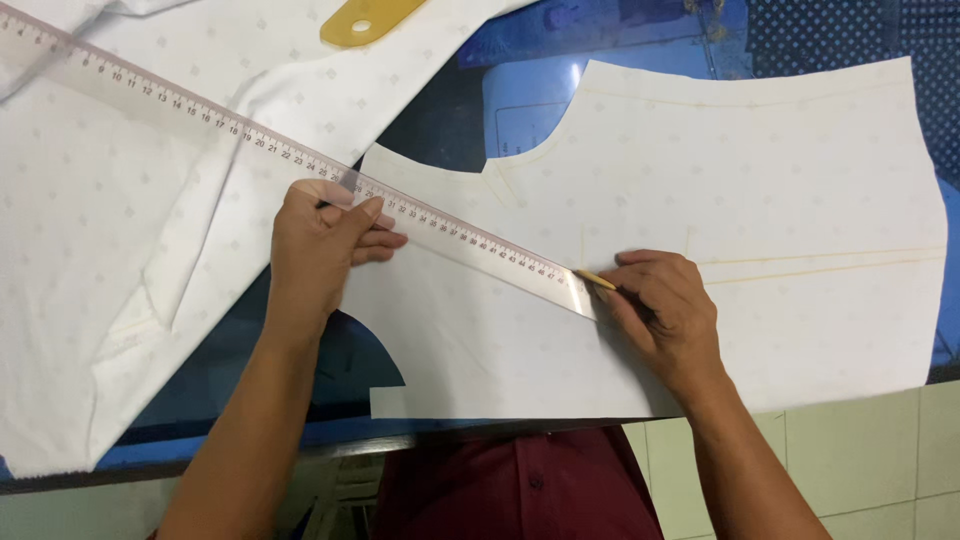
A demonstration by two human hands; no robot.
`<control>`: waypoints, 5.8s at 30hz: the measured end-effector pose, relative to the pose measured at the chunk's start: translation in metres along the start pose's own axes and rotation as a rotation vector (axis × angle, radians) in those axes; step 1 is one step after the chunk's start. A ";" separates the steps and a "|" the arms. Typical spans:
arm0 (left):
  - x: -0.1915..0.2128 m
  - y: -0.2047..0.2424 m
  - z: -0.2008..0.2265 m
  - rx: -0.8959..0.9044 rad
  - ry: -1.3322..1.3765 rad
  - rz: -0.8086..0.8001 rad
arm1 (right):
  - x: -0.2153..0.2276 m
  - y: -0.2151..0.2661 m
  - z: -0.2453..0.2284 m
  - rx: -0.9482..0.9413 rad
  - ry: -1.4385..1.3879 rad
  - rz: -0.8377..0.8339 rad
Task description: The person uses a ruler and a piece of tailor's chalk to trace lines onto a white fabric pattern on a blue table. The person marks multiple edges, then folds the fabric and smooths it out by hand.
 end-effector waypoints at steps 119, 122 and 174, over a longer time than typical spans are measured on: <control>-0.067 0.136 -0.107 -0.039 0.479 0.550 | 0.098 -0.010 0.080 0.009 -0.071 -0.232; -0.065 0.130 -0.105 -0.055 0.498 0.532 | 0.098 -0.012 0.075 0.010 -0.045 -0.228; -0.037 0.121 -0.098 -0.066 0.391 0.581 | 0.058 -0.027 0.069 0.222 0.020 -0.331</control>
Point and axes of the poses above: each hand's wrist, its own y-axis away from the middle knuckle, its own x-axis out of the back of the hand, z = x × y, the point moved 1 cm from there along -y, towards the middle knuckle, and after that the axes turned 2 degrees about z, right-handed, at the moved point
